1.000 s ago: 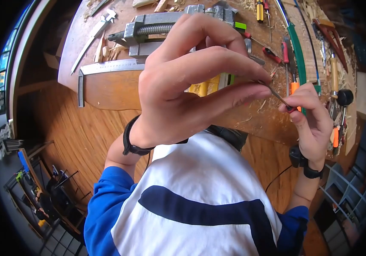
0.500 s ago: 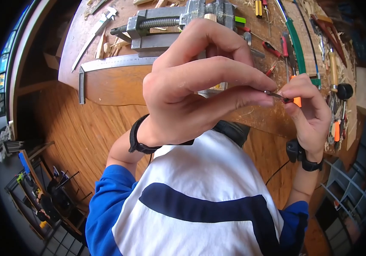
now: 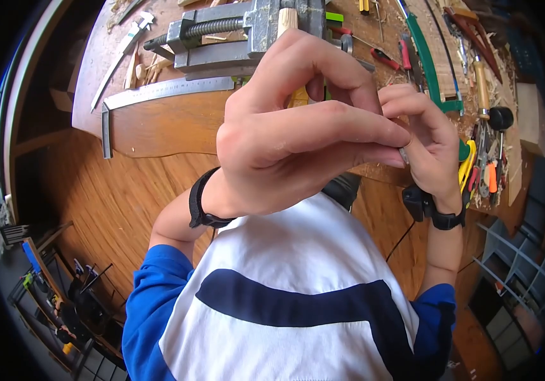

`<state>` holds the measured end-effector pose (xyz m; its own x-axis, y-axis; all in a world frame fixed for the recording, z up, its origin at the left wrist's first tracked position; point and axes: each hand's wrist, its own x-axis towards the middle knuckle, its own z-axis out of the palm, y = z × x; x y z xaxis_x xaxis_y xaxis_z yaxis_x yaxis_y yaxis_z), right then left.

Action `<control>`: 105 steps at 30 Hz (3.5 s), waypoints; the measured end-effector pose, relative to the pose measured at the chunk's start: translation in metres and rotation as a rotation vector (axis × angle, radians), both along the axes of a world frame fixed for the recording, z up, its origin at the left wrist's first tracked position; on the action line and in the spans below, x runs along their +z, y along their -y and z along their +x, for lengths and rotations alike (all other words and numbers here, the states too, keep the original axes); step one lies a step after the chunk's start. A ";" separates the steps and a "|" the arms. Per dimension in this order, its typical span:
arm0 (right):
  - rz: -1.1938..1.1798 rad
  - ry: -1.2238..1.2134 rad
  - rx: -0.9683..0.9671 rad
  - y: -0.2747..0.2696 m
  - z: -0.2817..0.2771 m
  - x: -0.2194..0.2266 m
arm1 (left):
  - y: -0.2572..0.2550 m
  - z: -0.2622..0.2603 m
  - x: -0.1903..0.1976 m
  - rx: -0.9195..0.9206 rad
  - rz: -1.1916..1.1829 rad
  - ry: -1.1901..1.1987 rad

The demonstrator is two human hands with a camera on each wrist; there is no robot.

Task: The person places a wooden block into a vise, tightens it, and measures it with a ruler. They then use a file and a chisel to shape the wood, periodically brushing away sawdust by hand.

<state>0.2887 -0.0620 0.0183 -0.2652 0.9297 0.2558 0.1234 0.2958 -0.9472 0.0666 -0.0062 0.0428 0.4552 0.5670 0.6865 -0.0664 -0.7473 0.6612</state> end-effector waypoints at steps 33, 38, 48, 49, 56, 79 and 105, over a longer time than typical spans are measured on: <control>-0.403 0.094 -0.297 0.046 0.023 -0.026 | -0.054 -0.048 -0.008 0.515 0.289 -0.083; -0.468 0.266 -0.390 0.059 0.034 -0.029 | -0.088 -0.082 -0.008 0.472 0.205 -0.497; -0.394 0.097 -0.528 0.054 0.023 -0.020 | -0.098 -0.084 -0.004 0.244 0.006 -0.877; -0.372 0.094 -0.538 0.053 0.023 -0.019 | -0.097 -0.083 -0.005 0.255 0.006 -0.879; -0.379 0.193 -0.636 0.044 0.028 -0.018 | -0.085 -0.080 -0.017 0.338 0.229 -0.913; 0.043 0.653 -0.359 0.004 -0.072 0.039 | -0.053 -0.039 -0.013 0.461 0.116 -0.653; 0.097 0.843 -0.222 0.001 -0.072 0.042 | -0.066 -0.028 -0.015 0.265 0.289 -0.509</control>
